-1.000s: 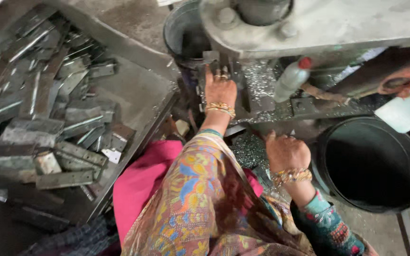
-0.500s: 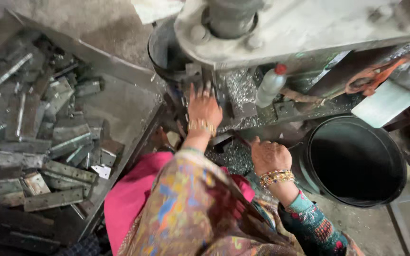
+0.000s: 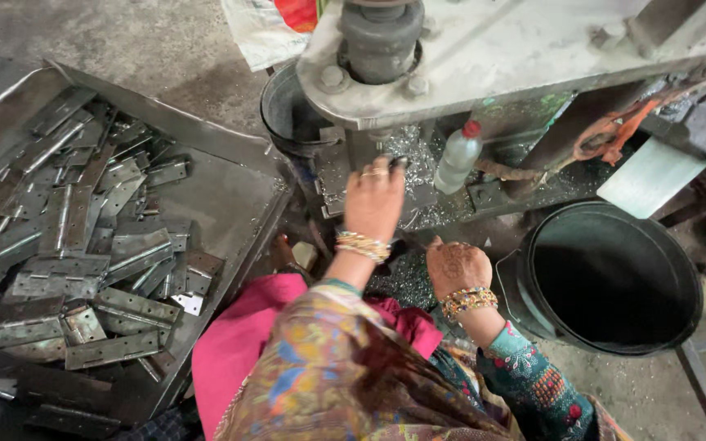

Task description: The person picks up metal hinges from a metal container, places them into a pressing machine, and uses the machine to press each item.

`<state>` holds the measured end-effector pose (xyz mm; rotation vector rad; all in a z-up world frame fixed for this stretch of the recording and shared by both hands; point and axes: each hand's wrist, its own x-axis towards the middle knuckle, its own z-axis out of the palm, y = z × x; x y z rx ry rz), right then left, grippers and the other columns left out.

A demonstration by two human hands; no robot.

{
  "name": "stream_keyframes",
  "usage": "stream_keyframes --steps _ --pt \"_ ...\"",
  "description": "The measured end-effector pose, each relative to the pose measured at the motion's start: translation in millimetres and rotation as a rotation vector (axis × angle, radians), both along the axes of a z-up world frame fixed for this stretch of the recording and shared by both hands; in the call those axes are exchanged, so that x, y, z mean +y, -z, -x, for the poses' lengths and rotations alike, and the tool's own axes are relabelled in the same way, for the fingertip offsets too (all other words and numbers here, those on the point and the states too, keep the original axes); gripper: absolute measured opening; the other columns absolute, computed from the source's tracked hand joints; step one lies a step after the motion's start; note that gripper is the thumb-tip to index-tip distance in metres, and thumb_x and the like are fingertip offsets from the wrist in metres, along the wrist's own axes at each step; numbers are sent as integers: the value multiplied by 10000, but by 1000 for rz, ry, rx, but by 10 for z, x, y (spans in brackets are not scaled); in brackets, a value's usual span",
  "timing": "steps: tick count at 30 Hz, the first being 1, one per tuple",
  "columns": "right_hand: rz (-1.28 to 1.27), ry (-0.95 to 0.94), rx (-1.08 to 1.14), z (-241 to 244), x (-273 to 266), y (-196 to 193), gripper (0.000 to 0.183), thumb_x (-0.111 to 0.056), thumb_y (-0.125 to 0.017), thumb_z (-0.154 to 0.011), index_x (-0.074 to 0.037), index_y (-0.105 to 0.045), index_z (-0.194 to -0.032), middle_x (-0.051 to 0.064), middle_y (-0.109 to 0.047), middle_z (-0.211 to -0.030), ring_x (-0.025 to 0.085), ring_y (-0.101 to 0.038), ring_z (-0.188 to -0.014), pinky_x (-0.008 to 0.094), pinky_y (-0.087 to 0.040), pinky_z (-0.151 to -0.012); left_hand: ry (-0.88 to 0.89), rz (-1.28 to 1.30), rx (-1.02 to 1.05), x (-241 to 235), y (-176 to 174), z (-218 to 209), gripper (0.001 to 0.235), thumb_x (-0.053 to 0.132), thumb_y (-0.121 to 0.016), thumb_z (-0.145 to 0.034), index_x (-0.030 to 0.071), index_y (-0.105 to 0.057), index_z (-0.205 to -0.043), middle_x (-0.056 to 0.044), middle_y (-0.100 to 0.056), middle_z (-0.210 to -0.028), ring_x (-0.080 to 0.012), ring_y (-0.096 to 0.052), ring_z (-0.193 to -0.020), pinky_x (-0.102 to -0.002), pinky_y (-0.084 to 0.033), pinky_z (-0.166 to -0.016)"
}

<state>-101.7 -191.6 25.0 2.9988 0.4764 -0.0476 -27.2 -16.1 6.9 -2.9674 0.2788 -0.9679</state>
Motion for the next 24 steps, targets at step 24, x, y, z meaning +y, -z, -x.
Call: stream_keyframes --steps 24 --pt "17 5 -54 460 -249 622 425 -208 -558 -905 -118 -613 -1317 89 -705 -898 253 -743 -782 388 -579 -615 -280 124 496 128 48 144 394 186 -463 -974 102 -664 -1302 -34 -578 -1463 -238 -465 -1385 -505 -366 -1048"
